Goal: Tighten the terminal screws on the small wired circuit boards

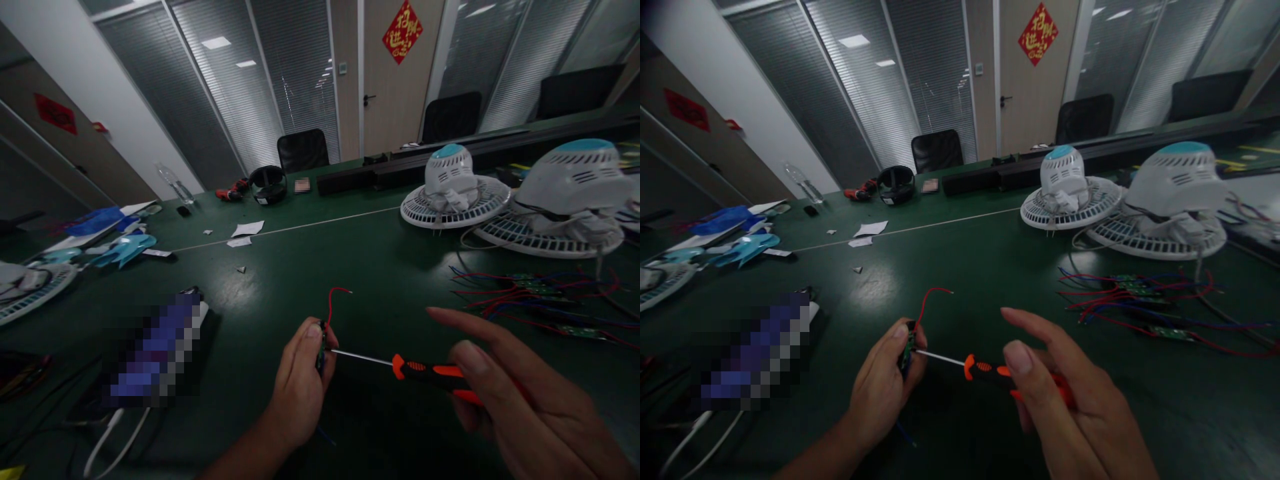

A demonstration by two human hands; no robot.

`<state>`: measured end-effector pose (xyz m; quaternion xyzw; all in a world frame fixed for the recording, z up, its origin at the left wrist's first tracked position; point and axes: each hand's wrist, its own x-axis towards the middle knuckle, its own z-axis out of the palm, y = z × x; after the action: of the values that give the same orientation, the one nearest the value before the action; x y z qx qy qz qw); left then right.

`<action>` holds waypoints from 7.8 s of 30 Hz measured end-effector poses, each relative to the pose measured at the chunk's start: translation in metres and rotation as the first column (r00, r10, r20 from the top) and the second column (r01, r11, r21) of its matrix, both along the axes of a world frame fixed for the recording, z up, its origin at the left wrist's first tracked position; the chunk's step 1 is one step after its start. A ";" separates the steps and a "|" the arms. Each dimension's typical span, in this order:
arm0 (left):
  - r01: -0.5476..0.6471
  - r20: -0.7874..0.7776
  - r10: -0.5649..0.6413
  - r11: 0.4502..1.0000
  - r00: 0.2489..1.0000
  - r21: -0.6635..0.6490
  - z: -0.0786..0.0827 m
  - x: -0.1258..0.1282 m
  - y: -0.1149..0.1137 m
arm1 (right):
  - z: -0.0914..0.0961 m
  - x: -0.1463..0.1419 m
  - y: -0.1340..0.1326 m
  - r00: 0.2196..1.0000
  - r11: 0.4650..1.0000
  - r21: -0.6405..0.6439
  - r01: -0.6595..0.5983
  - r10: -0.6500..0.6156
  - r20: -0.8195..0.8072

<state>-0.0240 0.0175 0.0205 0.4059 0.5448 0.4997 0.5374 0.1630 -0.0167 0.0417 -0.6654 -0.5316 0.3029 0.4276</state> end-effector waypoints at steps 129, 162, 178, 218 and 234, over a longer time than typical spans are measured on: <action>0.027 -0.004 -0.027 1.000 1.000 0.012 -0.002 -0.002 0.000 | -0.002 0.005 0.006 0.952 0.958 0.219 -0.187 0.121 0.283; 0.044 0.076 -0.044 0.999 0.996 0.001 -0.007 -0.002 0.001 | -0.001 0.001 0.003 0.987 0.986 0.126 -0.108 0.091 0.134; 0.038 -0.001 -0.038 0.999 0.999 -0.018 -0.005 -0.002 0.000 | 0.002 -0.005 0.002 0.994 0.979 0.192 -0.067 0.049 0.100; 0.033 0.026 -0.033 0.999 0.999 -0.018 -0.004 -0.001 -0.001 | 0.003 -0.006 0.000 0.998 0.990 0.135 -0.043 0.035 0.056; 0.039 0.079 -0.039 0.999 0.996 0.001 -0.001 0.000 0.000 | 0.000 0.005 0.005 0.956 0.966 0.212 -0.146 0.083 0.281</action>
<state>-0.0243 0.0176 0.0193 0.3961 0.5153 0.5045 0.5684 0.1684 -0.0116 0.0416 -0.6141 -0.6544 0.1698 0.4072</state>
